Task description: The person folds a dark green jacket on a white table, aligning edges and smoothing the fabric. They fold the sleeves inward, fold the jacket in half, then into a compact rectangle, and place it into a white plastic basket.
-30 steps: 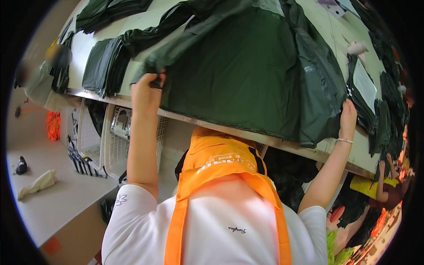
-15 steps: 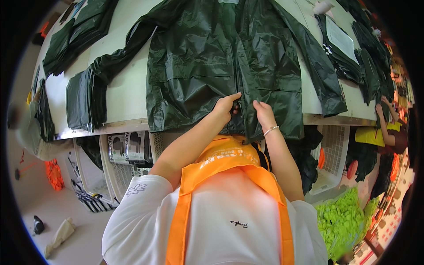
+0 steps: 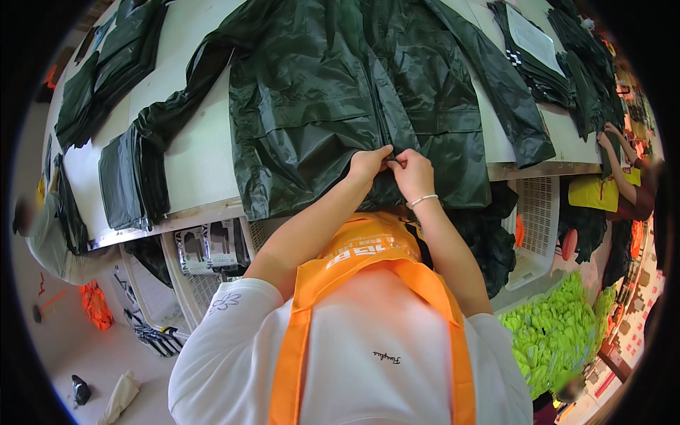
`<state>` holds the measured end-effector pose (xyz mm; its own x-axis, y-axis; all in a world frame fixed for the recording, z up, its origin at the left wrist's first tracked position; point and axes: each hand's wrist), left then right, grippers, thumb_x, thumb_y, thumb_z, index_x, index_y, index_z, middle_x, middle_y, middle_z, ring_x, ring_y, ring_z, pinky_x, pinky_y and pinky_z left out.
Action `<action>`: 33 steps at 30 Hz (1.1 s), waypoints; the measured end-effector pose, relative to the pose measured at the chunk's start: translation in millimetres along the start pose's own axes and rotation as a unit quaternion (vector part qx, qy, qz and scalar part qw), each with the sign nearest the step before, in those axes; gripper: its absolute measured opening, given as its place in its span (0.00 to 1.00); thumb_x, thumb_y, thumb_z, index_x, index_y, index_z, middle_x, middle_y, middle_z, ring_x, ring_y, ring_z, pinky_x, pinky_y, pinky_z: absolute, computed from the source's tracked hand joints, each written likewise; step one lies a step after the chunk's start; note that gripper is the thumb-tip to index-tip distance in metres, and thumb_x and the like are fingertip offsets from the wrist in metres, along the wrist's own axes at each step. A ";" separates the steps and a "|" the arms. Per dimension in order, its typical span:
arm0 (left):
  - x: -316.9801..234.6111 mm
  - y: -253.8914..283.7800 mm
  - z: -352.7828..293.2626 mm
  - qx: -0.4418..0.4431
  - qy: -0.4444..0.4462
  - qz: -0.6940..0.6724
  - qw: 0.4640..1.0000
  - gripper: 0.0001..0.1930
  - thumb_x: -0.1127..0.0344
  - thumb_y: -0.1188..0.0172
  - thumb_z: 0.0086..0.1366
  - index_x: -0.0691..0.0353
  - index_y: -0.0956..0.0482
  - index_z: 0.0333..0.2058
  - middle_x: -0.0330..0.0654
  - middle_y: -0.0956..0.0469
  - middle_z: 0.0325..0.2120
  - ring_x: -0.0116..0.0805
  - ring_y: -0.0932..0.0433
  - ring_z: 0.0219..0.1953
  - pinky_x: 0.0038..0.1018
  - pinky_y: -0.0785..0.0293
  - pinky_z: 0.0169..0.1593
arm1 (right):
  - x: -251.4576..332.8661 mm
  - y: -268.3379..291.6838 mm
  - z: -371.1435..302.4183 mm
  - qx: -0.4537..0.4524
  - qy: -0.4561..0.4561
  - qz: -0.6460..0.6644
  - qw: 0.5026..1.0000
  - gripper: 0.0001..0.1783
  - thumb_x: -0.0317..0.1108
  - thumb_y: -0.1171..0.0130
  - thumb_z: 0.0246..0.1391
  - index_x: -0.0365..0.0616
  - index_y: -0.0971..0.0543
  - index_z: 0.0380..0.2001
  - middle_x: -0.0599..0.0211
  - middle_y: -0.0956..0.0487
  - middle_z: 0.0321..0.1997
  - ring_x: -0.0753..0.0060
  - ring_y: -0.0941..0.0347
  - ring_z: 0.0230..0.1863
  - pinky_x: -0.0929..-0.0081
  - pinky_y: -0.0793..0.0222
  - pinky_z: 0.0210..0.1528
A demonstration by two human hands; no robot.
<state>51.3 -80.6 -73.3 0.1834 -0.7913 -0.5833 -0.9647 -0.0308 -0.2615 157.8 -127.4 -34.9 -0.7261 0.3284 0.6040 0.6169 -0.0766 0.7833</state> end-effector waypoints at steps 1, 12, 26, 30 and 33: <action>2.1 4.1 1.9 -0.003 -0.005 0.021 1.000 0.11 0.62 0.35 0.56 0.66 0.20 0.28 0.39 0.22 0.25 0.28 0.25 0.26 0.20 0.29 0.33 | 2.8 5.0 0.3 0.038 -0.030 0.030 0.998 0.11 0.35 0.33 0.42 0.39 0.23 0.23 0.58 0.22 0.25 0.58 0.24 0.29 0.67 0.29 0.32; 8.8 9.7 11.4 0.010 -0.049 0.076 0.996 0.15 0.59 0.36 0.57 0.68 0.20 0.25 0.41 0.22 0.24 0.29 0.26 0.27 0.24 0.31 0.35 | -43.3 -0.2 -18.6 0.207 -0.387 0.507 0.741 0.05 0.30 0.40 0.50 0.41 0.25 0.27 0.68 0.24 0.25 0.75 0.27 0.25 0.80 0.29 0.30; 18.1 40.5 -28.5 0.049 0.006 -0.150 0.988 0.06 0.69 0.38 0.55 0.64 0.24 0.29 0.40 0.24 0.25 0.29 0.27 0.25 0.24 0.35 0.28 | -38.0 -19.8 -34.0 0.183 -0.393 0.603 0.669 0.07 0.26 0.45 0.51 0.34 0.24 0.33 0.55 0.19 0.34 0.64 0.21 0.36 0.74 0.23 0.42; 23.0 40.7 -36.7 0.025 -0.005 -0.123 0.992 0.07 0.70 0.37 0.56 0.66 0.24 0.30 0.41 0.23 0.27 0.31 0.25 0.28 0.25 0.31 0.31 | -19.7 -14.2 -35.5 0.174 -0.363 0.593 0.698 0.07 0.26 0.44 0.50 0.33 0.23 0.32 0.55 0.19 0.34 0.65 0.21 0.35 0.75 0.23 0.40; 22.1 38.2 -41.6 0.055 0.010 -0.163 0.985 0.08 0.70 0.36 0.56 0.68 0.24 0.31 0.42 0.23 0.29 0.33 0.23 0.31 0.27 0.27 0.35 | -15.0 -12.6 -35.1 0.173 -0.343 0.592 0.709 0.07 0.25 0.44 0.49 0.33 0.23 0.32 0.55 0.19 0.34 0.65 0.21 0.35 0.76 0.24 0.39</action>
Point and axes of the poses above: each hand's wrist, its own z-axis towards the middle knuckle, its own y-axis out of the back of the hand, x = y × z
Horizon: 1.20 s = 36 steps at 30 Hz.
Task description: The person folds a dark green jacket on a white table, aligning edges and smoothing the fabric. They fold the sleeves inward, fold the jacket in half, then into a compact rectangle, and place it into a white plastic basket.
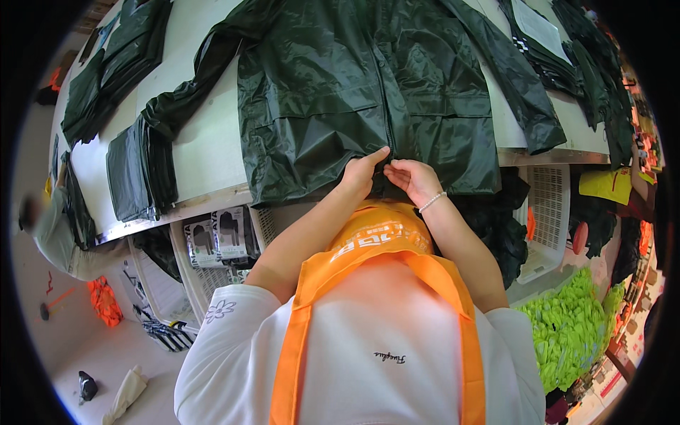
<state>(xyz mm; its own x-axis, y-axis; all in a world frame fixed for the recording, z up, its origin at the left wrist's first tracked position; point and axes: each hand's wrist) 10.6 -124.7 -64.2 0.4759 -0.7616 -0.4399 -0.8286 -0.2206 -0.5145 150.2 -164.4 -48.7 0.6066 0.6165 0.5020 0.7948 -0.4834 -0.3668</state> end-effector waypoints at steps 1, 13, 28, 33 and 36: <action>-1.3 -0.7 -2.4 -0.003 -0.002 -0.006 1.000 0.08 0.70 0.35 0.56 0.68 0.24 0.32 0.43 0.22 0.29 0.33 0.23 0.32 0.27 0.27 0.36 | -0.1 -0.1 0.5 0.004 0.004 -0.001 1.000 0.07 0.25 0.44 0.49 0.33 0.23 0.32 0.55 0.19 0.34 0.65 0.21 0.35 0.76 0.24 0.39; 0.6 8.1 -4.5 -0.023 -0.056 0.225 0.973 0.19 0.57 0.33 0.54 0.72 0.21 0.33 0.46 0.21 0.33 0.32 0.23 0.34 0.25 0.27 0.39 | 2.5 -5.4 -8.7 -0.007 0.041 -0.017 0.999 0.06 0.25 0.43 0.49 0.33 0.23 0.31 0.56 0.19 0.33 0.66 0.21 0.34 0.76 0.24 0.39; 4.1 45.8 -40.8 -0.088 -0.076 0.449 0.886 0.26 0.47 0.35 0.53 0.72 0.22 0.25 0.44 0.23 0.18 0.33 0.26 0.22 0.32 0.31 0.28 | 53.1 -44.3 2.7 0.238 0.526 -0.778 0.247 0.06 0.35 0.43 0.44 0.47 0.26 0.27 0.68 0.27 0.38 0.64 0.35 0.51 0.66 0.40 0.53; 25.9 55.8 -60.9 -0.118 0.005 0.421 0.899 0.23 0.51 0.34 0.53 0.72 0.21 0.24 0.45 0.22 0.18 0.31 0.25 0.21 0.30 0.28 0.27 | 69.3 -75.6 33.6 0.311 0.419 -0.824 0.221 0.05 0.35 0.40 0.44 0.48 0.23 0.26 0.70 0.24 0.34 0.67 0.33 0.52 0.62 0.46 0.61; 47.5 57.8 -95.1 -0.172 -0.124 0.520 0.828 0.25 0.49 0.34 0.54 0.74 0.23 0.24 0.55 0.23 0.18 0.39 0.24 0.21 0.33 0.28 0.30 | 106.3 -97.7 61.3 0.294 0.469 -0.817 0.163 0.02 0.33 0.41 0.42 0.49 0.22 0.23 0.71 0.23 0.30 0.65 0.30 0.45 0.63 0.44 0.58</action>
Point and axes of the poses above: each hand's wrist, its own z-axis towards the middle knuckle, its own y-axis out of the back of the hand, x = y × z
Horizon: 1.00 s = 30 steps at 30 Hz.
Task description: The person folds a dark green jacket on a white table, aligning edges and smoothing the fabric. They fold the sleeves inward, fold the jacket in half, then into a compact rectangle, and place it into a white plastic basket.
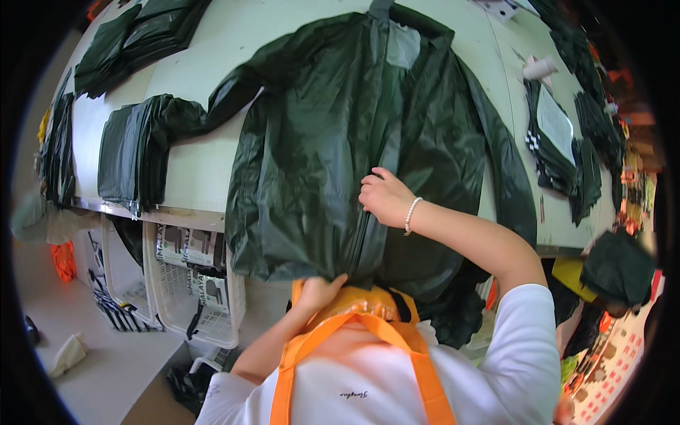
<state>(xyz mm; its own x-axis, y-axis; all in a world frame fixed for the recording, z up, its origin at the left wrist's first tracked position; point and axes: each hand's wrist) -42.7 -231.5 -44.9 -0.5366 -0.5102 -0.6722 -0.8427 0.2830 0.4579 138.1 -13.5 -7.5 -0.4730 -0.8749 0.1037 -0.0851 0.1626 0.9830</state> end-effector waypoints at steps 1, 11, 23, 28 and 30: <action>7.5 -5.6 -9.1 0.009 0.037 -0.002 0.999 0.25 0.49 0.34 0.53 0.74 0.22 0.24 0.57 0.24 0.18 0.41 0.23 0.22 0.34 0.28 0.31 | -21.1 9.7 10.3 0.014 0.000 -0.051 0.999 0.01 0.32 0.41 0.41 0.50 0.22 0.22 0.70 0.24 0.29 0.64 0.30 0.43 0.63 0.43 0.57; 44.5 -79.5 -39.8 0.002 0.260 -0.125 0.957 0.34 0.57 0.29 0.48 0.69 0.32 0.50 0.59 0.30 0.48 0.55 0.31 0.50 0.36 0.34 0.53 | -306.4 32.0 100.9 -0.174 -0.299 -0.122 0.930 0.08 0.38 0.47 0.55 0.46 0.24 0.31 0.61 0.25 0.33 0.56 0.26 0.39 0.61 0.31 0.36; -12.4 28.9 22.2 0.358 0.181 0.037 0.915 0.34 0.36 0.45 0.57 0.63 0.24 0.48 0.52 0.23 0.45 0.46 0.26 0.50 0.35 0.32 0.54 | -349.1 5.6 86.9 -0.170 -0.507 0.527 0.660 0.19 0.48 0.45 0.56 0.39 0.23 0.32 0.62 0.24 0.34 0.69 0.25 0.38 0.70 0.26 0.35; -156.7 159.9 160.7 0.131 -0.191 -0.089 0.969 0.17 0.59 0.42 0.63 0.67 0.23 0.45 0.44 0.21 0.37 0.30 0.24 0.42 0.27 0.27 0.47 | -351.9 -6.9 67.3 -0.159 -0.462 0.724 0.486 0.17 0.42 0.47 0.59 0.36 0.27 0.40 0.57 0.25 0.41 0.63 0.26 0.39 0.66 0.24 0.38; -193.5 185.0 236.9 -0.055 -0.244 -0.110 0.962 0.16 0.61 0.45 0.65 0.68 0.24 0.44 0.45 0.21 0.37 0.32 0.24 0.42 0.28 0.28 0.46 | -336.7 13.3 71.9 -0.142 -0.458 0.711 0.515 0.14 0.41 0.47 0.60 0.41 0.27 0.40 0.61 0.24 0.36 0.66 0.26 0.38 0.68 0.26 0.42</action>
Point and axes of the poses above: each hand's wrist, its own z-axis towards the middle knuckle, its own y-axis out of the back of the hand, x = y × z
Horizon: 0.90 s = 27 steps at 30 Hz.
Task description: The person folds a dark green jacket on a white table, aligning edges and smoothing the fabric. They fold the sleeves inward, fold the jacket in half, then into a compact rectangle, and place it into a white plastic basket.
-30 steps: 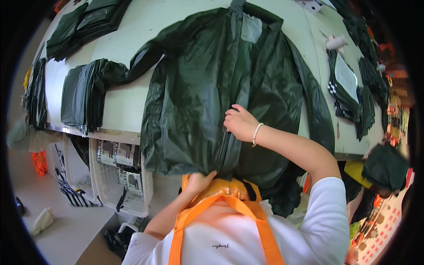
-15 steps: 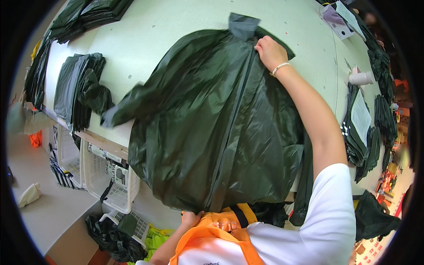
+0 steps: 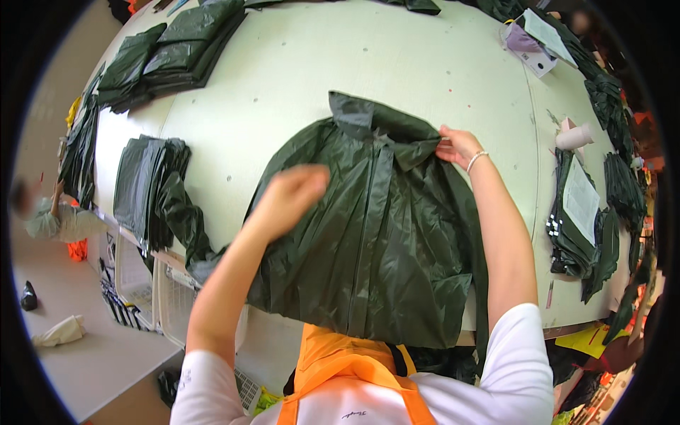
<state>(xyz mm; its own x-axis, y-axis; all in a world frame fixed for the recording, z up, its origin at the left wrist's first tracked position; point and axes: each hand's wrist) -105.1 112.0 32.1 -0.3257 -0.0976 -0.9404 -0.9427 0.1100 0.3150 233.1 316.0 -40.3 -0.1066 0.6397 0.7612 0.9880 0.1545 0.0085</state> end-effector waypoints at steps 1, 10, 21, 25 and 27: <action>8.1 7.2 47.8 -0.070 -0.024 0.054 0.996 0.17 0.60 0.45 0.64 0.67 0.24 0.45 0.48 0.21 0.40 0.36 0.24 0.44 0.28 0.29 0.48 | 4.6 -1.5 -4.6 0.023 -0.004 -0.008 1.000 0.13 0.40 0.46 0.59 0.41 0.27 0.39 0.61 0.23 0.35 0.67 0.26 0.37 0.69 0.25 0.41; 49.4 28.1 234.3 0.029 0.040 0.293 0.955 0.20 0.53 0.32 0.45 0.62 0.17 0.33 0.48 0.19 0.30 0.43 0.21 0.35 0.33 0.25 0.40 | 38.1 -14.3 -39.2 0.055 -0.001 -0.012 0.998 0.09 0.32 0.40 0.54 0.42 0.25 0.38 0.72 0.23 0.31 0.80 0.29 0.33 0.82 0.30 0.37; -25.0 31.4 236.0 0.062 -0.089 0.354 0.929 0.13 0.62 0.39 0.53 0.65 0.27 0.19 0.45 0.26 0.12 0.32 0.26 0.14 0.26 0.31 0.18 | 90.9 -30.5 -20.3 -0.192 0.262 -0.578 0.748 0.02 0.26 0.44 0.35 0.41 0.28 0.17 0.54 0.24 0.21 0.55 0.27 0.24 0.65 0.30 0.30; -33.4 41.8 257.5 0.076 0.138 -0.011 0.987 0.08 0.66 0.44 0.58 0.63 0.26 0.23 0.41 0.25 0.14 0.26 0.28 0.12 0.20 0.33 0.16 | 95.2 -45.7 0.6 -0.236 0.279 -0.490 0.792 0.02 0.24 0.47 0.36 0.43 0.28 0.18 0.59 0.26 0.18 0.58 0.29 0.22 0.65 0.34 0.26; -11.0 27.7 269.3 0.012 0.194 -0.106 0.975 0.07 0.68 0.44 0.57 0.67 0.26 0.27 0.44 0.23 0.18 0.28 0.25 0.15 0.20 0.31 0.18 | 80.9 -54.9 19.3 -0.282 0.322 -0.391 0.815 0.05 0.22 0.50 0.36 0.46 0.28 0.18 0.63 0.28 0.15 0.61 0.32 0.20 0.67 0.38 0.23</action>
<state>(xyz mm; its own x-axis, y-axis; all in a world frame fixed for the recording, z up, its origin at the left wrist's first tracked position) -108.0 382.5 16.7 -0.1305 -0.4866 -0.8638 -0.9914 0.0686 0.1111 168.1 373.8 8.3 -0.8261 -0.0438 0.5618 0.5609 -0.1606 0.8122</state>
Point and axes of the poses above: each hand's wrist, its own z-axis towards the middle knuckle, its own y-axis out of the back of the hand, x = y × z
